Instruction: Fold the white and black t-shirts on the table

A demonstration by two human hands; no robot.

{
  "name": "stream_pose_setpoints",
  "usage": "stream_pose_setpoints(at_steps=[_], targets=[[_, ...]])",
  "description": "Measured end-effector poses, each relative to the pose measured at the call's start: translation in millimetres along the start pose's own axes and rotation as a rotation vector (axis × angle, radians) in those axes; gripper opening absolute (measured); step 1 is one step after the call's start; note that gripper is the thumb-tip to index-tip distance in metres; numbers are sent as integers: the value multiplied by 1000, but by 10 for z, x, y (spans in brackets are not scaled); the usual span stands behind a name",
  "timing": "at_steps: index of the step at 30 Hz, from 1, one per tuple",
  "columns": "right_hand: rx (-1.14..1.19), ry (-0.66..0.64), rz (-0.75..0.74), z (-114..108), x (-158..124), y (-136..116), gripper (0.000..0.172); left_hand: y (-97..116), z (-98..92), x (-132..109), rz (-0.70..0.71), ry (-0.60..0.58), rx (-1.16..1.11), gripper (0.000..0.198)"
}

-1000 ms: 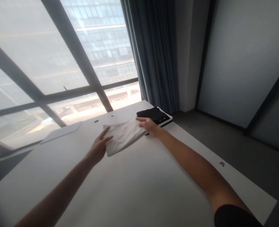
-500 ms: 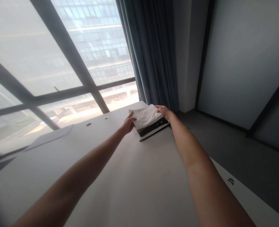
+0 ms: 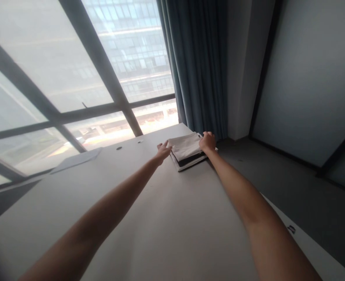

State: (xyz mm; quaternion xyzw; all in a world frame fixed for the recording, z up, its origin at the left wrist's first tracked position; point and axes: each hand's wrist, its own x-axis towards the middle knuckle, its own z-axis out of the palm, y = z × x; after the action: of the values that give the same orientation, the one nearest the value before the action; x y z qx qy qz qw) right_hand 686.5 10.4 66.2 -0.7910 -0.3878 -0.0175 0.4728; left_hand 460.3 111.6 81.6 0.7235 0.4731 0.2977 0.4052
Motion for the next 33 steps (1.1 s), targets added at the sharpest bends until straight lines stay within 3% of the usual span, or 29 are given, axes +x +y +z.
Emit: stream_pose_setpoints(at_steps=[4,8,11,14,19,23,33], targets=[[-9,60,-220,45,-569,-427,49,-234,-515,-447,95,74,172,69],[53,-23,-380,236,-1367,-960,49,-756,-1068,-1066,296,82,448,65],[75,-193,-432,439,-2090,-1349,48,-1156,-1392,-1645,316,56,604,64],[38,-415,-478,663,-2862,-1627,49,-1488,-1583,-2263,245,1,730,62],[-99,-732,-576,930,-3896,-1776,53,-1878,-1728,-3040,172,-94,803,57],[-145,-785,-645,971,-4195,-1783,56,-2008,-1812,-3253,190,-122,812,56],[-178,-794,-675,958,-4171,-1774,59,-2025,-1810,-3237,202,-129,790,57]])
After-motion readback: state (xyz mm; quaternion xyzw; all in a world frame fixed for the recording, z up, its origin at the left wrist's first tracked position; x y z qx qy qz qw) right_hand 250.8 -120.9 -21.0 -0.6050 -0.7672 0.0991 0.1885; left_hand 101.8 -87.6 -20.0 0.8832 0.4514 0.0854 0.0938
